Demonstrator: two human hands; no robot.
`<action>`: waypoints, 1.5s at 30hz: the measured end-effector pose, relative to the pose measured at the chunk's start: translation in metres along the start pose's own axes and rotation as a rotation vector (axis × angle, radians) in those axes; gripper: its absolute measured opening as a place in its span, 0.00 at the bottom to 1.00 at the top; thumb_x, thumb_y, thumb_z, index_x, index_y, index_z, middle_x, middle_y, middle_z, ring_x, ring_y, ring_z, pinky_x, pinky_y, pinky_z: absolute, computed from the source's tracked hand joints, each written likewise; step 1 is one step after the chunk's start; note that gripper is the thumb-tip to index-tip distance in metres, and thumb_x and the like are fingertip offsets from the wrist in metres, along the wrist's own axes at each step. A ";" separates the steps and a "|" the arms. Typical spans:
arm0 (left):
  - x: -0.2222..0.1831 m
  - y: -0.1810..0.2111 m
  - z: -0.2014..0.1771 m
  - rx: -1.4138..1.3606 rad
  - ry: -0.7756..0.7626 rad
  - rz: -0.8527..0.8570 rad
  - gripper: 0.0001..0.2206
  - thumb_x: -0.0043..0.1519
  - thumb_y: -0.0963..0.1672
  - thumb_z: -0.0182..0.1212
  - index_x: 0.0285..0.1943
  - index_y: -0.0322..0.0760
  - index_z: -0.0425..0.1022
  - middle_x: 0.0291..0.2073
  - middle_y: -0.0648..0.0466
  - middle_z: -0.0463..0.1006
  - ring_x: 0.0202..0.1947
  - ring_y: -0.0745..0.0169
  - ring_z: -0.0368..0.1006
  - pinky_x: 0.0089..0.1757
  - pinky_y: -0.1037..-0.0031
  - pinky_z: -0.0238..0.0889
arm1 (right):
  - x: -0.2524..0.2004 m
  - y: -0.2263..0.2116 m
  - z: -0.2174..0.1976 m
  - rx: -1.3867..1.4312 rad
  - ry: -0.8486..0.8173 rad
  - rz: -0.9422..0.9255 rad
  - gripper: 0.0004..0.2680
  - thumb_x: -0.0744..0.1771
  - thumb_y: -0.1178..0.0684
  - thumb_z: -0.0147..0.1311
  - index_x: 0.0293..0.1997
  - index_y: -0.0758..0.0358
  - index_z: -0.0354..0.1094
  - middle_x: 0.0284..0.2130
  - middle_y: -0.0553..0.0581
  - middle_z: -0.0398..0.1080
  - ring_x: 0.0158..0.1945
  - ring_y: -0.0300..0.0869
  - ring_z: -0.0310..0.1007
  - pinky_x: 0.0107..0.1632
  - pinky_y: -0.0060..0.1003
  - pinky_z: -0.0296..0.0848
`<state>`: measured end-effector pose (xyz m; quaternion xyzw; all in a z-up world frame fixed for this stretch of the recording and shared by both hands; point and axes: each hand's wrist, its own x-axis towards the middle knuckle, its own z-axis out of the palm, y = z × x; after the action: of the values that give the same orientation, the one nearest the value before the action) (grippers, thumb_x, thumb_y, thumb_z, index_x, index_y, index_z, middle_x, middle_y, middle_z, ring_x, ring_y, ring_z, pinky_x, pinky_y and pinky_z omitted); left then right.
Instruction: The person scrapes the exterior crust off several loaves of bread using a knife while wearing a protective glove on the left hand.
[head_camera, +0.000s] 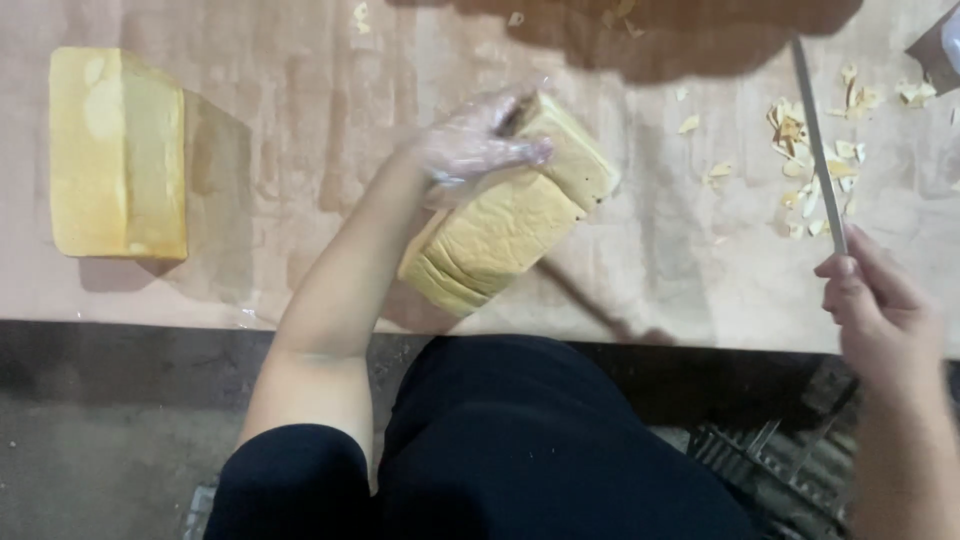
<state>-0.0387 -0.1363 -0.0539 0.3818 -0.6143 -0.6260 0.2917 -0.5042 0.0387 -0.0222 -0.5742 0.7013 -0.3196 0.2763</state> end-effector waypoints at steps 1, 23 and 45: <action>0.010 0.002 0.007 -0.038 0.028 -0.054 0.44 0.57 0.52 0.66 0.80 0.38 0.44 0.78 0.43 0.48 0.76 0.48 0.49 0.65 0.61 0.56 | 0.008 -0.014 -0.006 -0.035 -0.051 0.023 0.13 0.76 0.57 0.48 0.72 0.65 0.64 0.44 0.54 0.72 0.36 0.30 0.64 0.37 0.27 0.65; -0.107 -0.008 0.075 1.200 0.259 -0.431 0.51 0.49 0.57 0.69 0.78 0.35 0.46 0.78 0.35 0.36 0.75 0.26 0.26 0.67 0.40 0.23 | 0.130 -0.025 0.231 -0.111 -0.345 0.048 0.11 0.65 0.51 0.66 0.47 0.64 0.76 0.34 0.59 0.78 0.39 0.45 0.78 0.42 0.41 0.75; -0.107 -0.028 0.068 1.102 0.331 -0.269 0.46 0.54 0.53 0.68 0.79 0.32 0.48 0.78 0.39 0.37 0.77 0.34 0.32 0.68 0.44 0.29 | -0.012 -0.091 0.190 -0.448 -0.080 -0.609 0.15 0.66 0.57 0.63 0.59 0.47 0.76 0.33 0.57 0.69 0.35 0.50 0.70 0.34 0.44 0.70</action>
<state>-0.0346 -0.0075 -0.0722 0.6443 -0.7413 -0.1782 0.0605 -0.3017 0.0128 -0.0747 -0.8145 0.5396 -0.2032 0.0638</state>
